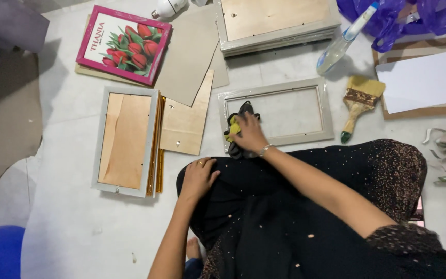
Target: Cleaning the glass of a picture frame using a sponge and cleaning solution
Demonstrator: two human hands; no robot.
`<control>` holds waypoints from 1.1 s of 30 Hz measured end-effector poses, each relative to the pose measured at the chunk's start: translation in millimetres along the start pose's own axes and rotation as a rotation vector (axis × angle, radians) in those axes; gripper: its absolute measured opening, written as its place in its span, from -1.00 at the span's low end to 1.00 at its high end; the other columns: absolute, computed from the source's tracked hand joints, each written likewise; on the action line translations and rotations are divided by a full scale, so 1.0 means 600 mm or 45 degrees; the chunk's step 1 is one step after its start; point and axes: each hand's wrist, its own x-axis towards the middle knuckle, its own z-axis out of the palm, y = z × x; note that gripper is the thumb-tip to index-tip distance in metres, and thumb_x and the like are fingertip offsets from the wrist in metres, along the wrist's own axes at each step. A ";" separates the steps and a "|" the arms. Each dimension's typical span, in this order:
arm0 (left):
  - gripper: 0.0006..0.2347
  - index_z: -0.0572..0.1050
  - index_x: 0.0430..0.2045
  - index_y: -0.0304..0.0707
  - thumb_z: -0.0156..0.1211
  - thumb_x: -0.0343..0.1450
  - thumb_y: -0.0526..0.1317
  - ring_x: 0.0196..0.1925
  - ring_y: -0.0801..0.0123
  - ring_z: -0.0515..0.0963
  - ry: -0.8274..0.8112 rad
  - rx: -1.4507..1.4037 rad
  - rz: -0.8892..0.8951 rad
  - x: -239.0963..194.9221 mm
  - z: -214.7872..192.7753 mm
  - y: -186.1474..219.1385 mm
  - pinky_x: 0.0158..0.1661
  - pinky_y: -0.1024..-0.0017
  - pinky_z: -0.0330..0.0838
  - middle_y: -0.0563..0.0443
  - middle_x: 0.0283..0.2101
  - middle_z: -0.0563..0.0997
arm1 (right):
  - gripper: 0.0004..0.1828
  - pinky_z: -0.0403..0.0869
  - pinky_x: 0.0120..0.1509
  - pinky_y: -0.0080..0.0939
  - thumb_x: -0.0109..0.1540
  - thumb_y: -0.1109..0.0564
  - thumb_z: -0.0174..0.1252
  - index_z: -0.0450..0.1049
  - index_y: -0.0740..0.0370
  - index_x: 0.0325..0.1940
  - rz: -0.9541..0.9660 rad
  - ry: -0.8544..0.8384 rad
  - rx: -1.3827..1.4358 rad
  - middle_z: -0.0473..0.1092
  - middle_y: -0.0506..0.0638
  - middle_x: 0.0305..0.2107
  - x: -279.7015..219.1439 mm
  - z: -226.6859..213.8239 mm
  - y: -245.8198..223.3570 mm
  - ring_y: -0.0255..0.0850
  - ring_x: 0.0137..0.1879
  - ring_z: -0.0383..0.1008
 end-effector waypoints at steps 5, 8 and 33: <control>-0.61 0.50 0.11 -0.04 0.17 0.45 0.06 0.14 0.02 0.57 0.070 -0.086 -0.066 -0.002 -0.025 -0.018 0.08 0.12 0.46 -0.07 0.12 0.56 | -0.37 0.25 0.42 0.38 0.13 -0.23 0.32 0.44 -0.02 0.22 -0.217 0.153 -0.485 0.24 0.18 0.30 0.029 0.036 0.035 0.35 0.47 0.12; -0.64 0.54 0.05 -0.18 0.24 0.43 -0.02 0.10 -0.11 0.59 0.225 -0.133 -0.109 -0.013 -0.041 -0.061 0.02 0.07 0.50 -0.22 0.05 0.60 | -0.41 0.31 0.40 0.25 0.06 -0.03 0.33 0.44 0.06 0.16 -0.274 0.159 -0.537 0.31 0.12 0.25 0.026 -0.017 0.107 0.28 0.43 0.22; -0.65 0.47 0.16 0.01 0.20 0.47 -0.09 0.14 0.09 0.55 0.550 -0.331 -0.544 -0.165 -0.002 -0.018 0.10 0.12 0.43 0.02 0.12 0.55 | -0.22 0.27 0.46 0.15 0.12 0.11 0.12 0.24 0.21 0.46 -0.362 0.186 -0.338 0.23 0.24 0.31 0.154 0.095 0.104 0.17 0.46 0.20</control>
